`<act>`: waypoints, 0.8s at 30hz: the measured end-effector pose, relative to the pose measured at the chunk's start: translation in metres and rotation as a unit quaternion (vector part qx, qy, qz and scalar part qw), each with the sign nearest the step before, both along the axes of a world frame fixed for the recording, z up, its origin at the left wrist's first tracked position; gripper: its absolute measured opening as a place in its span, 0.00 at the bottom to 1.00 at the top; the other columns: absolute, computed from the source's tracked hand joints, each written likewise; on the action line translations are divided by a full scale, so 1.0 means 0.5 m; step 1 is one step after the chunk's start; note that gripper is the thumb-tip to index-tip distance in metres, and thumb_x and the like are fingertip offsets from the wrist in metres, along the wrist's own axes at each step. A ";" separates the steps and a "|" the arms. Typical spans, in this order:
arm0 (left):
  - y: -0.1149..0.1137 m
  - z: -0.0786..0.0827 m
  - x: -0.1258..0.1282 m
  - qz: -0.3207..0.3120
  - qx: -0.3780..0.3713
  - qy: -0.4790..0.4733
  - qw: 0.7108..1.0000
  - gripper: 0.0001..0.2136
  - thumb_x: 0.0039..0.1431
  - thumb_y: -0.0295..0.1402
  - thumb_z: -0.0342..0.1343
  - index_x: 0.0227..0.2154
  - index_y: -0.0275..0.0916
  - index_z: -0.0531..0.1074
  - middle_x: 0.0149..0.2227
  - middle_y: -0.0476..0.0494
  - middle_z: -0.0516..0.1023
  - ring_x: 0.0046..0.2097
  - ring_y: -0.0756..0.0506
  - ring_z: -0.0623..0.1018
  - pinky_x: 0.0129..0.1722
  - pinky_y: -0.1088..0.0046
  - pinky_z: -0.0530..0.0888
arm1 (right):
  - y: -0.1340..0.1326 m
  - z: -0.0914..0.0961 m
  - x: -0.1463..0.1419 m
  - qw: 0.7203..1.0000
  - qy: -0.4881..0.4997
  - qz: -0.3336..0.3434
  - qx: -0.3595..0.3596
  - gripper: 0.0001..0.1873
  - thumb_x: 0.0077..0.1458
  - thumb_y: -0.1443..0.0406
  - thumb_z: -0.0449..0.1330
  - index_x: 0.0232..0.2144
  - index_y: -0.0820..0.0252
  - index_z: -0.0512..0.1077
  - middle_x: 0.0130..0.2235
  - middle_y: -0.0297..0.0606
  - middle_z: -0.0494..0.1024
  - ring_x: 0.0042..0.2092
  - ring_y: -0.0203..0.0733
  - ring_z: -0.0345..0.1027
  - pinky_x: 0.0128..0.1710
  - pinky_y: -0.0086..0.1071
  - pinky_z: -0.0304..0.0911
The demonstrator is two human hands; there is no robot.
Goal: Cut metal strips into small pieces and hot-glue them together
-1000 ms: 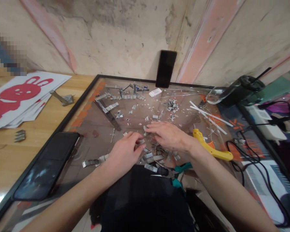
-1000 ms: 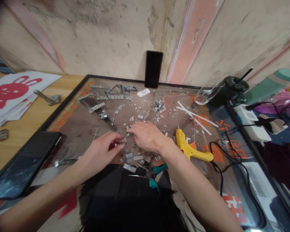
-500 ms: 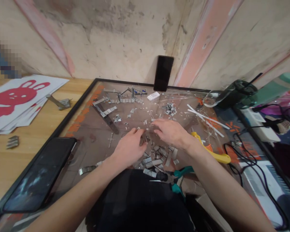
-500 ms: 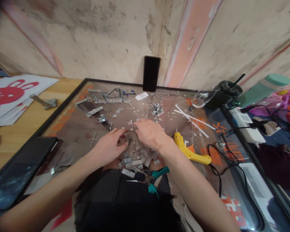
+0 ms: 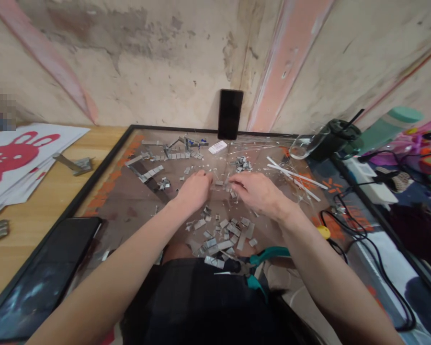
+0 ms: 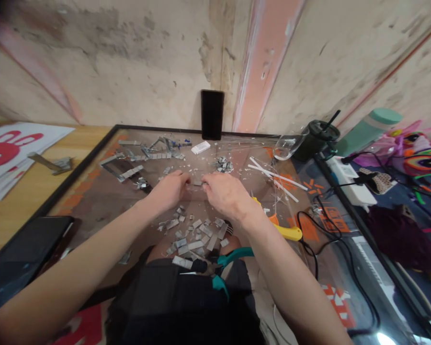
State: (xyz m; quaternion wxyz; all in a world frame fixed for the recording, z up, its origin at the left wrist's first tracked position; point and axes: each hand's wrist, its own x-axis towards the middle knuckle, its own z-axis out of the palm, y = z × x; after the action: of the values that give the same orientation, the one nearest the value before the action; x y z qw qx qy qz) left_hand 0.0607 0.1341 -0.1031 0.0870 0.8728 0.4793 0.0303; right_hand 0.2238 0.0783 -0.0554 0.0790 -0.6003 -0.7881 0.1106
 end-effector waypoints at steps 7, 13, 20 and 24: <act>-0.018 0.002 -0.018 0.033 -0.008 0.021 0.999 0.12 0.50 0.22 0.45 0.33 0.33 0.72 0.36 0.34 0.72 0.40 0.39 0.74 0.41 0.65 0.68 | -0.004 0.004 0.000 1.000 0.014 0.009 0.006 0.14 0.56 0.67 0.49 0.38 0.61 0.73 0.39 0.41 0.78 0.40 0.41 0.70 0.39 0.31 0.59; -0.025 0.002 -0.036 0.062 -0.064 -0.056 0.994 0.09 0.43 0.22 0.48 0.26 0.35 0.71 0.31 0.37 0.73 0.37 0.40 0.75 0.40 0.62 0.69 | -0.006 0.001 -0.008 1.000 0.010 0.029 0.007 0.12 0.56 0.66 0.50 0.37 0.61 0.73 0.36 0.41 0.78 0.37 0.41 0.69 0.35 0.31 0.57; -0.055 0.078 -0.097 0.068 -0.197 -0.263 0.942 0.05 0.49 0.31 0.46 0.29 0.38 0.64 0.26 0.49 0.71 0.28 0.51 0.73 0.29 0.74 0.72 | -0.010 0.009 -0.015 0.999 0.003 0.040 0.003 0.12 0.56 0.66 0.50 0.36 0.62 0.73 0.34 0.41 0.77 0.36 0.40 0.68 0.34 0.31 0.56; -0.186 0.098 -0.199 0.081 -0.313 -0.395 0.860 0.06 0.50 0.35 0.49 0.22 0.40 0.65 0.20 0.52 0.66 0.21 0.53 0.67 0.20 0.76 0.66 | -0.012 0.003 -0.022 0.998 -0.001 0.055 -0.005 0.12 0.57 0.66 0.50 0.37 0.62 0.73 0.36 0.42 0.77 0.37 0.41 0.68 0.36 0.32 0.57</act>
State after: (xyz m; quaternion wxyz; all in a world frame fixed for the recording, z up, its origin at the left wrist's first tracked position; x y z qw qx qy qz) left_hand -0.0388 0.0410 -0.0541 0.5345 0.6730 0.4577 0.2279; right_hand 0.2126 0.0720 -0.0541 0.0692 -0.5563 -0.8197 0.1180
